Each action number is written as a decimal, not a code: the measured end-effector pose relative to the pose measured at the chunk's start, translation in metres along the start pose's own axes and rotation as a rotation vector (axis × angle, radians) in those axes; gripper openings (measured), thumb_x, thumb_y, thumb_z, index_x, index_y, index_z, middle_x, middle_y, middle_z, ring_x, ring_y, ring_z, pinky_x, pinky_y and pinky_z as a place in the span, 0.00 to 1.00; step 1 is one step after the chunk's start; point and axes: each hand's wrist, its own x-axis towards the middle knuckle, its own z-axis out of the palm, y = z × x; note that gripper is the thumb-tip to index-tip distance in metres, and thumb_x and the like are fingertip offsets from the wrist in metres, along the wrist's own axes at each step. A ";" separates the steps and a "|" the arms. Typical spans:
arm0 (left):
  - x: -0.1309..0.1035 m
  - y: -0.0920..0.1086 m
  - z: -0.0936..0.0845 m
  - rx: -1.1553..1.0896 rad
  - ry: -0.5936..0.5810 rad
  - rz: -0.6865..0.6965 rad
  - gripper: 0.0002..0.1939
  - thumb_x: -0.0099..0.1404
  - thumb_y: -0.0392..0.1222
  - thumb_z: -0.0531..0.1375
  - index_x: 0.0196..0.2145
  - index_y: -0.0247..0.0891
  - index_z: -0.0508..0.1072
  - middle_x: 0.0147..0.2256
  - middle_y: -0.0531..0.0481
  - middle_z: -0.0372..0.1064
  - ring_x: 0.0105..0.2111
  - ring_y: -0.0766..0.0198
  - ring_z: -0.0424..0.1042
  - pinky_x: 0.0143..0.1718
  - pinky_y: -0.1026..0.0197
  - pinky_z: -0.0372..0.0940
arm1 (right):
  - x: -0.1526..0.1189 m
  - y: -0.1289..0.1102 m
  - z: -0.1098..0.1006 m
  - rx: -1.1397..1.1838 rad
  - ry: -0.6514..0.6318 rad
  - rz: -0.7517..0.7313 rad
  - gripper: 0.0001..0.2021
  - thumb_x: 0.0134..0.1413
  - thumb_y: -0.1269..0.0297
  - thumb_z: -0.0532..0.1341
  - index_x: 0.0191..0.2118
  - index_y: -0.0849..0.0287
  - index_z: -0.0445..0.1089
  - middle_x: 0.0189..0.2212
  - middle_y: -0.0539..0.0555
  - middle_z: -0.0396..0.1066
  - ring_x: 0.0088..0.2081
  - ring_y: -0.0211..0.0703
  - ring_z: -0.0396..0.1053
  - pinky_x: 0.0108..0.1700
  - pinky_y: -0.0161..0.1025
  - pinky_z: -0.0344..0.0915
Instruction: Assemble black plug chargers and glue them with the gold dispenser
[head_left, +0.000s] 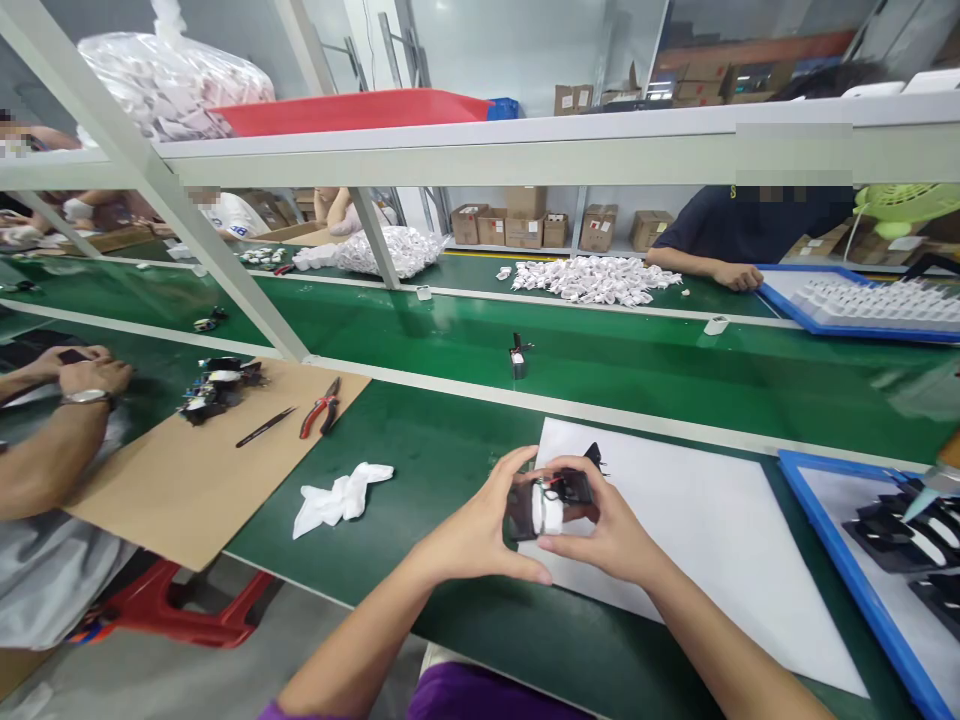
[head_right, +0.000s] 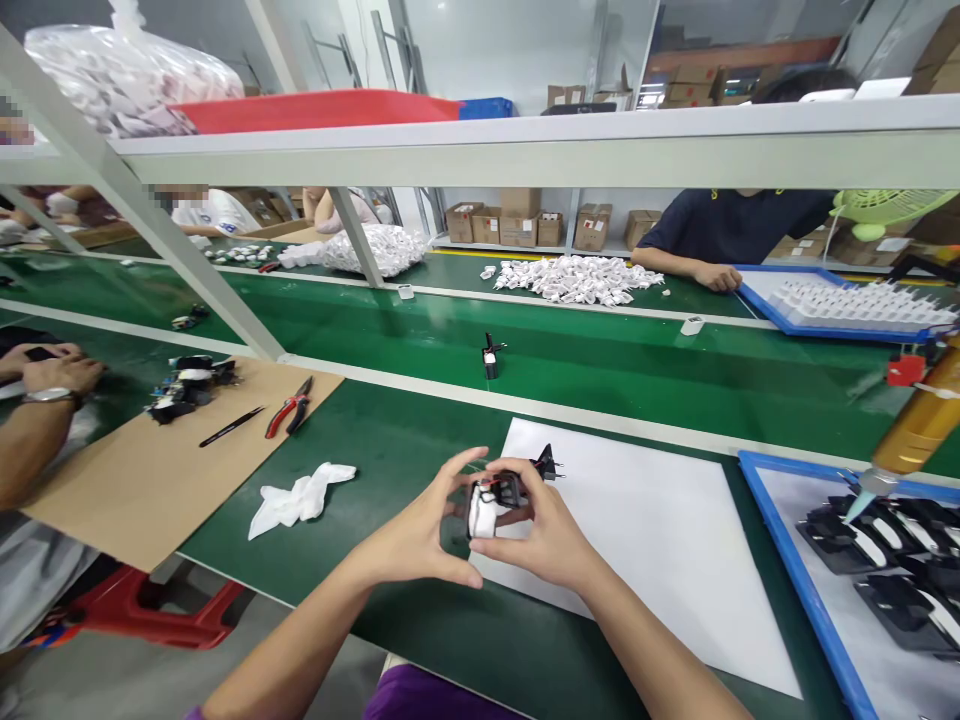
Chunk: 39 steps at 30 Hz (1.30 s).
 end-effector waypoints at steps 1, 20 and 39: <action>0.009 -0.003 -0.004 0.009 -0.027 0.006 0.53 0.49 0.49 0.72 0.66 0.47 0.50 0.63 0.40 0.55 0.56 0.48 0.69 0.45 0.55 0.74 | -0.009 0.002 -0.004 0.003 0.026 0.006 0.31 0.43 0.63 0.73 0.52 0.50 0.60 0.50 0.56 0.68 0.46 0.45 0.73 0.40 0.40 0.76; 0.191 -0.124 -0.047 0.195 0.128 -0.246 0.60 0.47 0.40 0.72 0.69 0.38 0.42 0.52 0.37 0.69 0.51 0.49 0.71 0.50 0.52 0.67 | -0.058 0.024 -0.042 0.281 0.351 0.040 0.33 0.45 0.60 0.73 0.56 0.46 0.59 0.52 0.57 0.72 0.51 0.49 0.73 0.47 0.41 0.73; 0.032 0.011 0.012 0.115 -0.212 0.155 0.53 0.53 0.55 0.70 0.68 0.47 0.47 0.66 0.39 0.53 0.63 0.46 0.60 0.61 0.45 0.61 | -0.046 -0.018 -0.027 -0.178 0.298 -0.156 0.34 0.45 0.67 0.74 0.56 0.46 0.60 0.53 0.54 0.69 0.55 0.46 0.68 0.54 0.41 0.68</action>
